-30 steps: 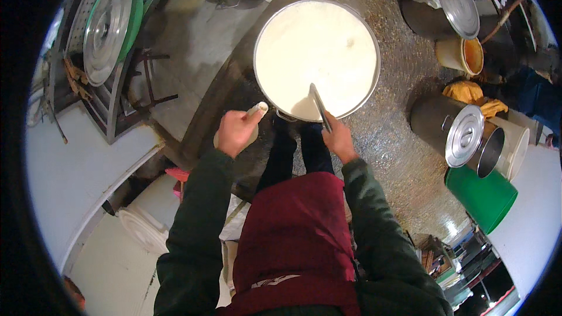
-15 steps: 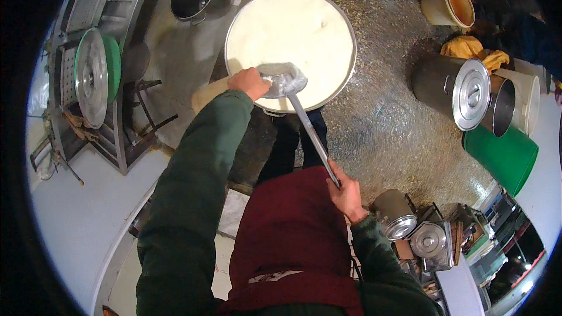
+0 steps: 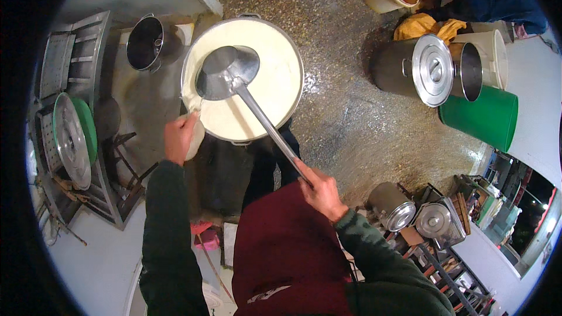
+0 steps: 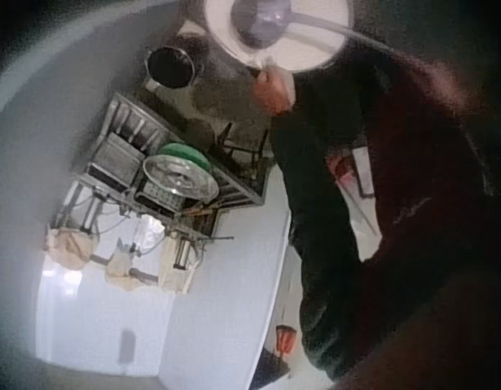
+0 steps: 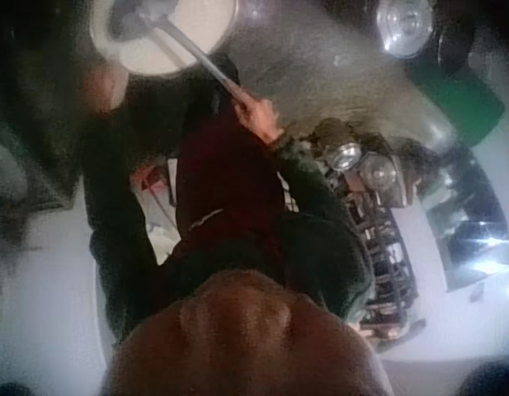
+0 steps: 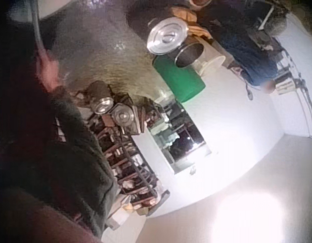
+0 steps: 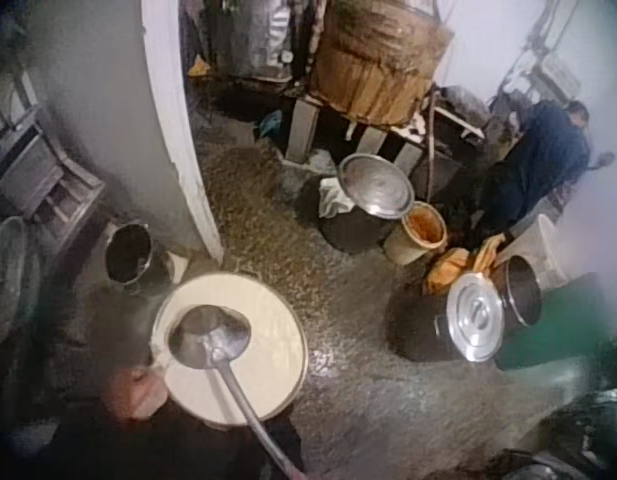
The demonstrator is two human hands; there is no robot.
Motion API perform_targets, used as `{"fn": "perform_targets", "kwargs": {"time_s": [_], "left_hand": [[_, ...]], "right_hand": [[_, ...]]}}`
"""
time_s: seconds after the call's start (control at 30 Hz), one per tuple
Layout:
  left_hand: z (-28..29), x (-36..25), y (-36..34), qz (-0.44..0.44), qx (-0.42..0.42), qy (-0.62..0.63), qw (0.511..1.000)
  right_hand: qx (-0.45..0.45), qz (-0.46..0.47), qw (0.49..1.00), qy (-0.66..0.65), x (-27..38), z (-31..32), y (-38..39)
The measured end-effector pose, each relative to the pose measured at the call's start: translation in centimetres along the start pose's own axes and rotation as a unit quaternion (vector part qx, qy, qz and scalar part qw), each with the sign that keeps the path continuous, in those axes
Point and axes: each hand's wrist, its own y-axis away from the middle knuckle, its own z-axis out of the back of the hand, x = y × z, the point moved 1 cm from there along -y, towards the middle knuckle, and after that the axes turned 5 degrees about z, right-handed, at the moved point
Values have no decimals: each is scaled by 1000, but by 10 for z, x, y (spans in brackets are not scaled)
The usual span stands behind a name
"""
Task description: The person uses a ladle to transfer a white liquid from a large pot into a small plastic bottle. After filling the bottle, the person places the ladle in a nearby pot, covers the large pot with a lid, and walks toward a service counter.
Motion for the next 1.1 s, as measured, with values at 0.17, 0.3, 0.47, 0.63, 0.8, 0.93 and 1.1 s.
{"fn": "perform_targets", "kwargs": {"time_s": [0.17, 0.3, 0.47, 0.63, 0.8, 0.93, 1.1], "left_hand": [[-7, 36, 53, 86, -15, 111, 990], [-30, 58, 100, 84, -26, 239, 967], [-39, 65, 147, 81, -18, 283, 955], [-35, 57, 182, 117, -48, 238, 963], [-22, 71, 206, 131, -60, 220, 965], [-17, 89, 214, 117, -93, 228, 962], [-14, 102, 200, 125, -109, 222, 961]], "right_hand": [[-31, -2, 999, 38, 3, -28, -64], [-25, -7, 998, 59, 6, -47, -113], [38, -31, 988, 145, 8, -62, -169], [89, -46, 978, 182, 11, -64, -231], [145, -66, 975, 157, 6, -70, -278], [164, -99, 979, 76, -6, -88, -294], [177, -98, 978, 53, -28, -119, -288]]}}
